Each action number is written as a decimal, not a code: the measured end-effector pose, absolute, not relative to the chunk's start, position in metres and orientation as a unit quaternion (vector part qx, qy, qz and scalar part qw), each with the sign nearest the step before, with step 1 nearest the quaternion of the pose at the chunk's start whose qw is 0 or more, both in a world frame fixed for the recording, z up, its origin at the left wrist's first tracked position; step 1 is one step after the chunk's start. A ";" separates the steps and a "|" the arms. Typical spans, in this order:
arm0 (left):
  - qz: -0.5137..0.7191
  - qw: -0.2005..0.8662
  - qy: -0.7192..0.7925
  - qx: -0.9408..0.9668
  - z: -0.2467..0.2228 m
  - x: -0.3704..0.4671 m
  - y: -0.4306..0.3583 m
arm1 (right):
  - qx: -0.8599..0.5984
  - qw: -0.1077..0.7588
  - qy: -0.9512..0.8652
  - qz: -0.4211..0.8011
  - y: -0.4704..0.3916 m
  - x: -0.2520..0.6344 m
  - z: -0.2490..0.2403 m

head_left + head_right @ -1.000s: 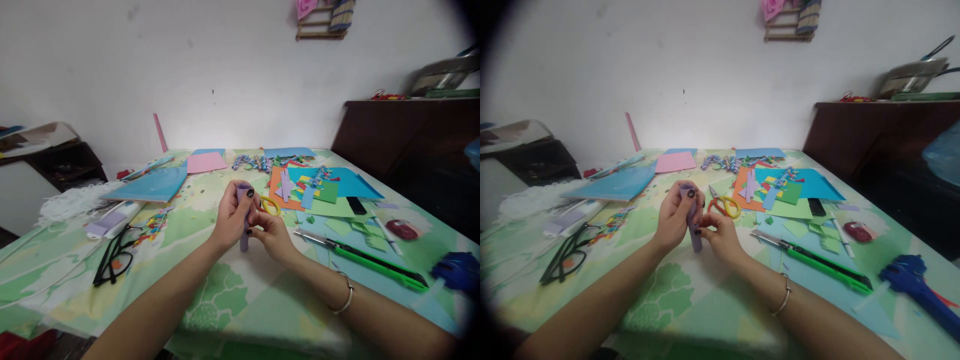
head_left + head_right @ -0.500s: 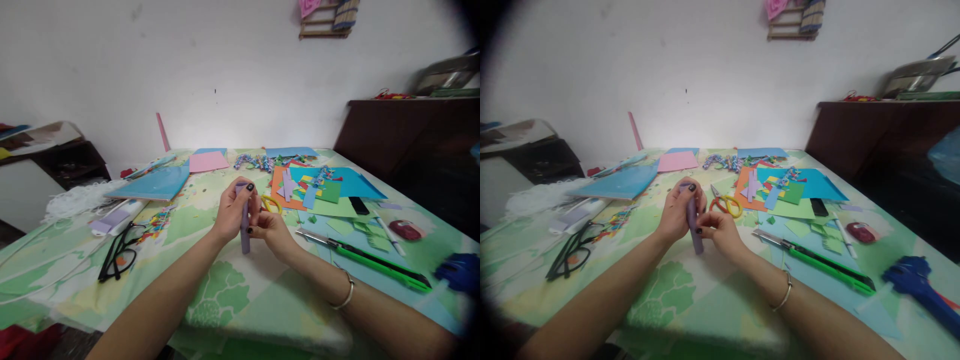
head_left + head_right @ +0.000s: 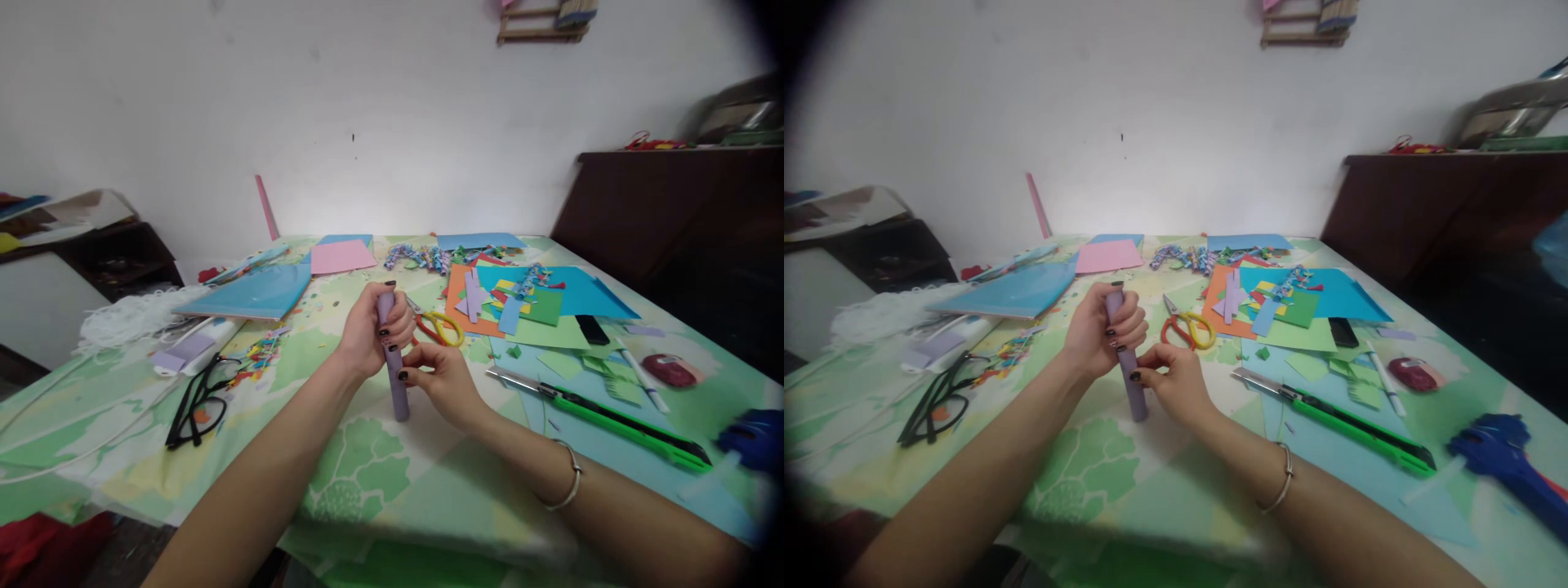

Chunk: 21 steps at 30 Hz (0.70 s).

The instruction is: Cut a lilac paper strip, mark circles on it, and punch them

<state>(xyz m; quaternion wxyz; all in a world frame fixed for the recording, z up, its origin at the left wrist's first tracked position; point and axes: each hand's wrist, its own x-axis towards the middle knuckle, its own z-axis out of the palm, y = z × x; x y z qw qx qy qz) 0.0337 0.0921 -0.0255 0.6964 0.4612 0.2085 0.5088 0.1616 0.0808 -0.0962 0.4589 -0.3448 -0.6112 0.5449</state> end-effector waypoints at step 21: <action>0.511 0.679 0.156 0.502 -0.025 0.028 0.090 | -0.318 0.436 -0.611 0.580 0.077 0.157 -0.104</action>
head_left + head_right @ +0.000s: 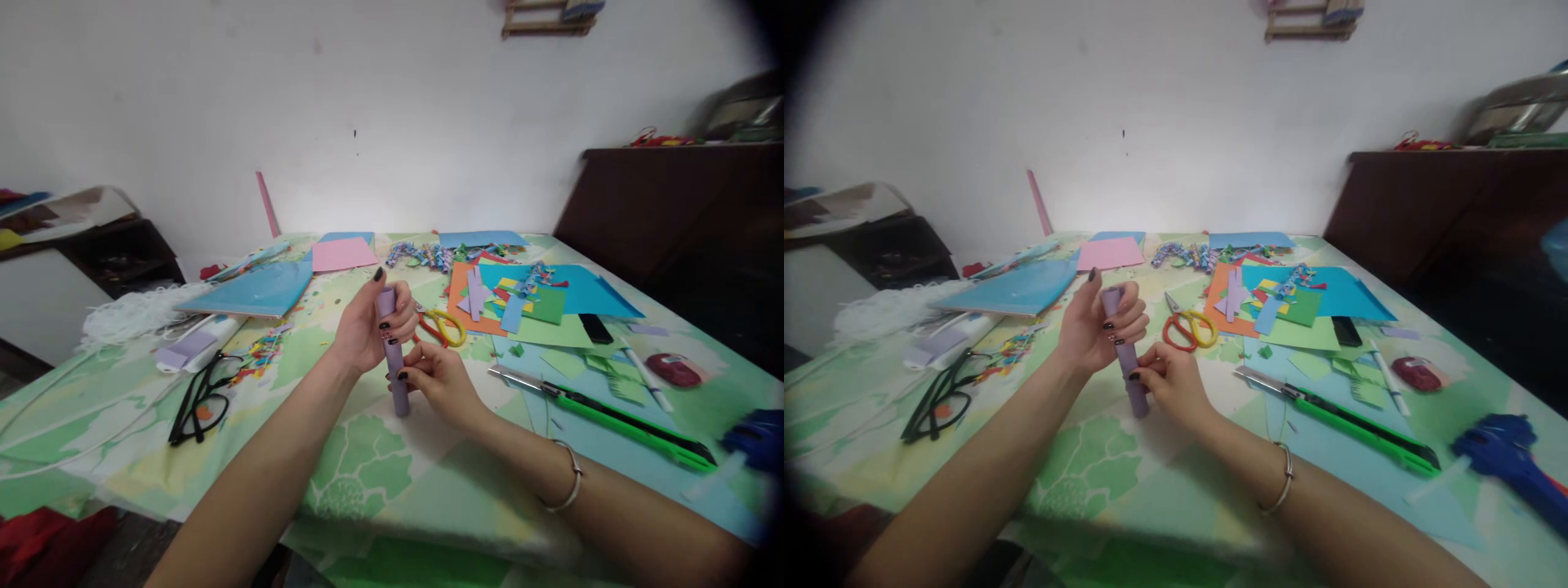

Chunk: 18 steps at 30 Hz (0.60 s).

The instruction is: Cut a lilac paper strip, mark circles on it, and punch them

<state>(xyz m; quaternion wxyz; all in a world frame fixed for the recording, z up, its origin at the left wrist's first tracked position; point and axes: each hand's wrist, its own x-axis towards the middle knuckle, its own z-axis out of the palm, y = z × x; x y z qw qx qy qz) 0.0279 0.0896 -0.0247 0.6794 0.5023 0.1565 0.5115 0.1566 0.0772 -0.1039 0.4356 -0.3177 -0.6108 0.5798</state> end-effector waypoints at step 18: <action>0.638 0.520 0.180 0.538 -0.038 0.039 0.093 | -0.326 0.438 -0.596 0.589 0.075 0.157 -0.100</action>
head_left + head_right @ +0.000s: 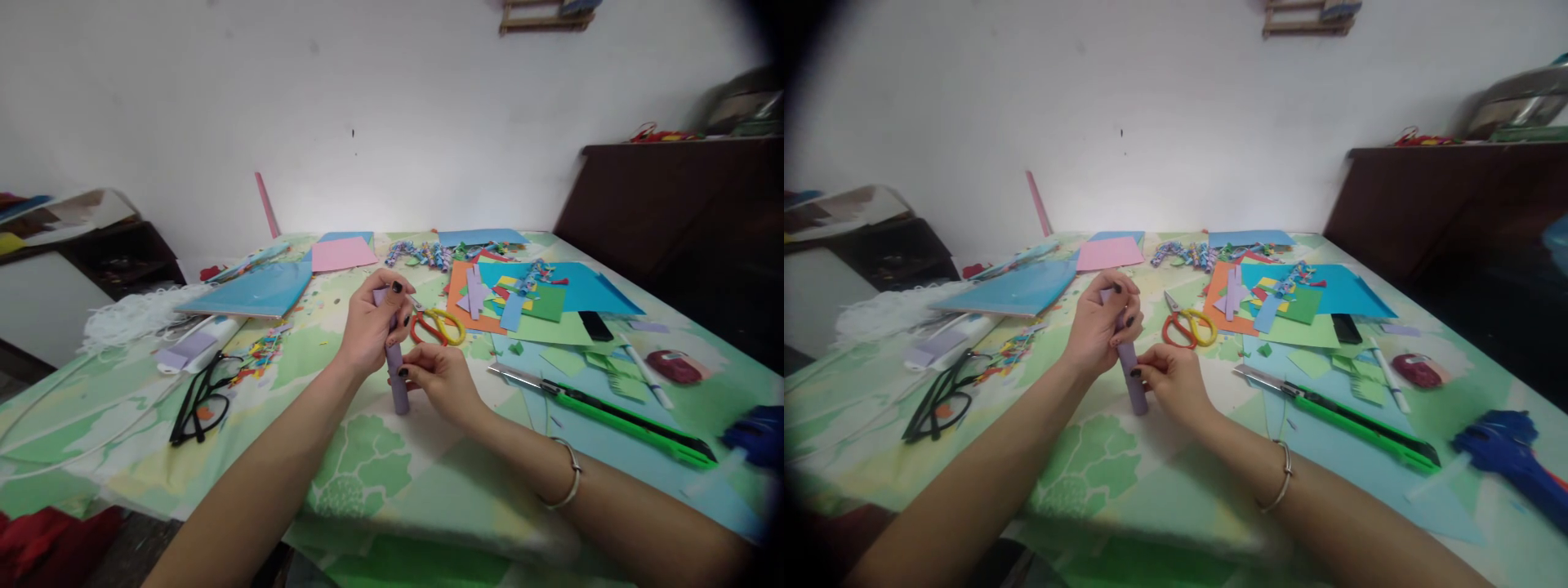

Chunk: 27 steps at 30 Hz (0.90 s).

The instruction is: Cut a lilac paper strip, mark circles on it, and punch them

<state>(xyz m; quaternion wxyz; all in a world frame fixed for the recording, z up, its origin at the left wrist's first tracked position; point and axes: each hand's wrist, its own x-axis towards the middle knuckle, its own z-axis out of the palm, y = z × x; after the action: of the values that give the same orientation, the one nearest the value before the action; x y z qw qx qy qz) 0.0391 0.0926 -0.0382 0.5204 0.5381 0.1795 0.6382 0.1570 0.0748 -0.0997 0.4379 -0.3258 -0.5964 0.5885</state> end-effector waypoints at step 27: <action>0.635 0.596 0.194 0.451 -0.038 0.023 0.103 | -0.371 0.344 -0.680 0.531 0.078 0.162 -0.109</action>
<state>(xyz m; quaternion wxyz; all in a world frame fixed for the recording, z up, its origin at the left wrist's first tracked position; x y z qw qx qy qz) 0.0232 0.1031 -0.0383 0.5959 0.4514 0.1937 0.6353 0.1623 0.0778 -0.1088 0.3438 -0.3706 -0.6799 0.5311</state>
